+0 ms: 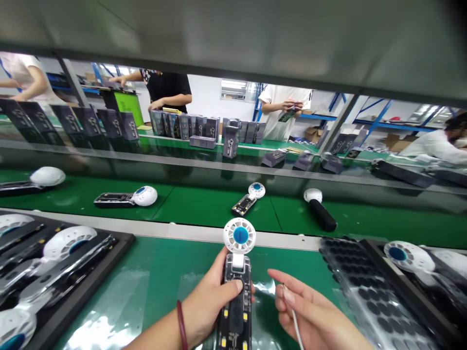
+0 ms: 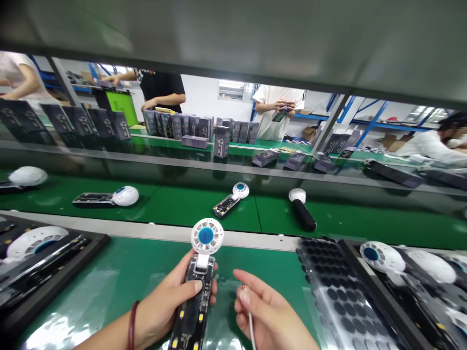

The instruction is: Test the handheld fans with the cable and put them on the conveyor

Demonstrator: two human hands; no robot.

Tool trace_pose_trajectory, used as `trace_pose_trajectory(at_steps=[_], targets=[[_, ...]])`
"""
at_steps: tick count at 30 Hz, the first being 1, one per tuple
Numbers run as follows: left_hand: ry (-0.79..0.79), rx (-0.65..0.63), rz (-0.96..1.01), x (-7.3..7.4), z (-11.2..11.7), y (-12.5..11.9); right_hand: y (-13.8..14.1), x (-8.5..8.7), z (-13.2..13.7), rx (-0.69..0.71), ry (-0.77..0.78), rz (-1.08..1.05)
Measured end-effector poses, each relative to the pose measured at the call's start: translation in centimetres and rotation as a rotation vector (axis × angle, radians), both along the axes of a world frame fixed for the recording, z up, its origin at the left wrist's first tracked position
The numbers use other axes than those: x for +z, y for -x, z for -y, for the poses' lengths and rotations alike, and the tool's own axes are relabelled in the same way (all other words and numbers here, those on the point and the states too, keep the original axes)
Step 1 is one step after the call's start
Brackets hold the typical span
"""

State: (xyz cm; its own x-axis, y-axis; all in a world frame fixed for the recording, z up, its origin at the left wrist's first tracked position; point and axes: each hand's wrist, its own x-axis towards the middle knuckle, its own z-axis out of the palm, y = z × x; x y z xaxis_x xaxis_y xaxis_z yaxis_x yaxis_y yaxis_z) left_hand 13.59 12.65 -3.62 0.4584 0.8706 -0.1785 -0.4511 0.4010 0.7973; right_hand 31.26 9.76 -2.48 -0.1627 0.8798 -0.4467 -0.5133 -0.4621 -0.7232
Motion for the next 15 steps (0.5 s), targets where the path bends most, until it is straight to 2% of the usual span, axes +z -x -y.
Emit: trace_pose_trajectory(at_steps=[4, 7, 9, 12, 15], targets=[[0.028, -0.016, 0.035, 0.9, 0.3, 0.0, -0.3, -0.5, -0.1, 0.13, -0.108, 0.118], [0.069, -0.065, 0.074, 1.2, 0.3, 0.1, -0.3, -0.7, 0.0, 0.169, -0.215, 0.321], [0.087, -0.085, 0.074, 1.1, 0.3, 0.1, -0.2, -0.3, 0.2, 0.186, -0.373, 0.551], [0.103, -0.106, 0.084, 0.8, 0.3, 0.2, -0.1, 0.5, 0.6, 0.199, -0.691, 0.855], [0.121, -0.138, 0.126, 0.7, 0.4, 0.2, 0.1, 0.7, 1.0, 0.219, -0.818, 1.017]])
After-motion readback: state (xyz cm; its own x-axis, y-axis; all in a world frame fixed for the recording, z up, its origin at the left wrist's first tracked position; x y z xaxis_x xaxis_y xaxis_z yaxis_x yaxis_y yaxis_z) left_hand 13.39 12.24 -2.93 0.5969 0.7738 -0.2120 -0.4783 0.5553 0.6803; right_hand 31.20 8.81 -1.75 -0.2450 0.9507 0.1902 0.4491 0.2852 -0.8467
